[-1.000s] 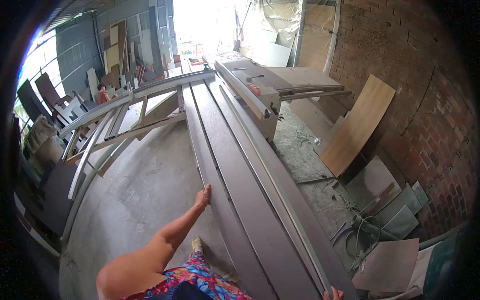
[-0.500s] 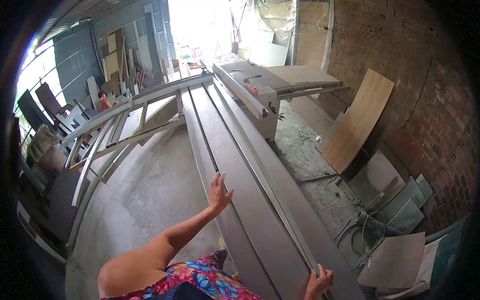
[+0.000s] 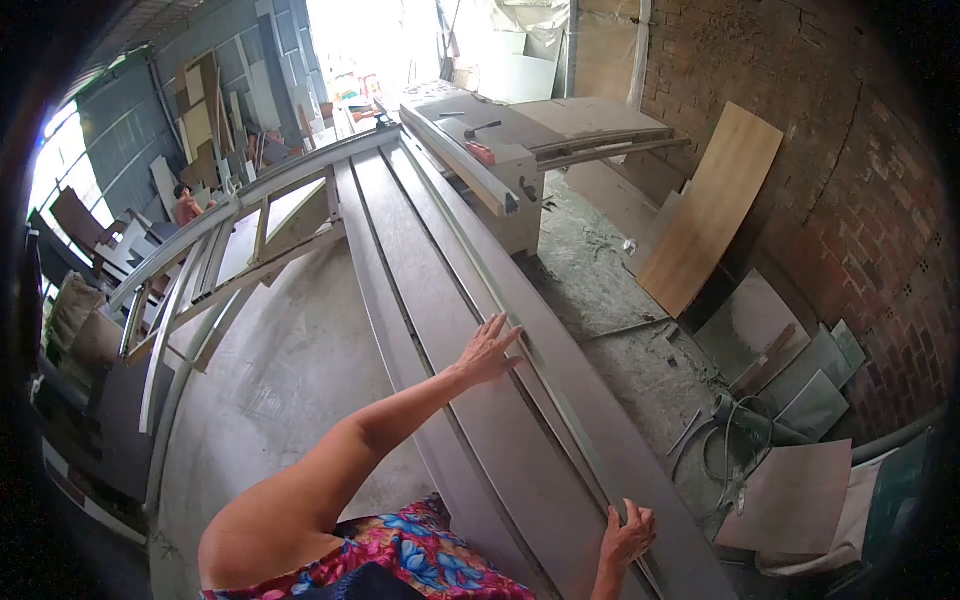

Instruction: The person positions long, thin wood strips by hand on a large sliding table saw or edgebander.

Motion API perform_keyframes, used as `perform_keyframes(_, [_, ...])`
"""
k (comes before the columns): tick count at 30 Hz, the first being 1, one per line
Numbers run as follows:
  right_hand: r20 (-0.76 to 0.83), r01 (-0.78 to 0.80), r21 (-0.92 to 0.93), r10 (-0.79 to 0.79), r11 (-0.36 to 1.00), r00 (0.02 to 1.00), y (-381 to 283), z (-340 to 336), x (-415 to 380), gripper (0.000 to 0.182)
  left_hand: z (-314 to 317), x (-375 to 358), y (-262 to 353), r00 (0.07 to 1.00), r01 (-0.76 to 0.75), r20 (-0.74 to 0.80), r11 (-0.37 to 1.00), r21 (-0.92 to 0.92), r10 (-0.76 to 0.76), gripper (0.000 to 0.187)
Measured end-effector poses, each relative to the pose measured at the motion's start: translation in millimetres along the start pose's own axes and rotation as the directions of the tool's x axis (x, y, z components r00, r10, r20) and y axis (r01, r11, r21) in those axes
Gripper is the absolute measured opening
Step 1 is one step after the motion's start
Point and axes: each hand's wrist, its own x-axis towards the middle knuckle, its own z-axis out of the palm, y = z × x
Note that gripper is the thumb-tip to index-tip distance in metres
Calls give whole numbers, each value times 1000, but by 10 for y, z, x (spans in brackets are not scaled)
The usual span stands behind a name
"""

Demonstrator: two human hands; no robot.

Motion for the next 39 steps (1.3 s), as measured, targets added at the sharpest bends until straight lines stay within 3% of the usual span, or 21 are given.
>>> perform_keyframes(6, [-23,-12,2,12,1000,1000,-77,-83,23,29,25,157,25,1000,-17,11,998,-56,18,64])
perform_keyframes(15, [-127,135,40,-129,990,983,17,-38,-9,27,22,227,-66,991,-122,-60,992,-42,119,56])
perform_keyframes(39, [-174,164,29,-156,986,972,-278,87,47,26,-74,406,-317,995,-95,4,995,-31,96,54])
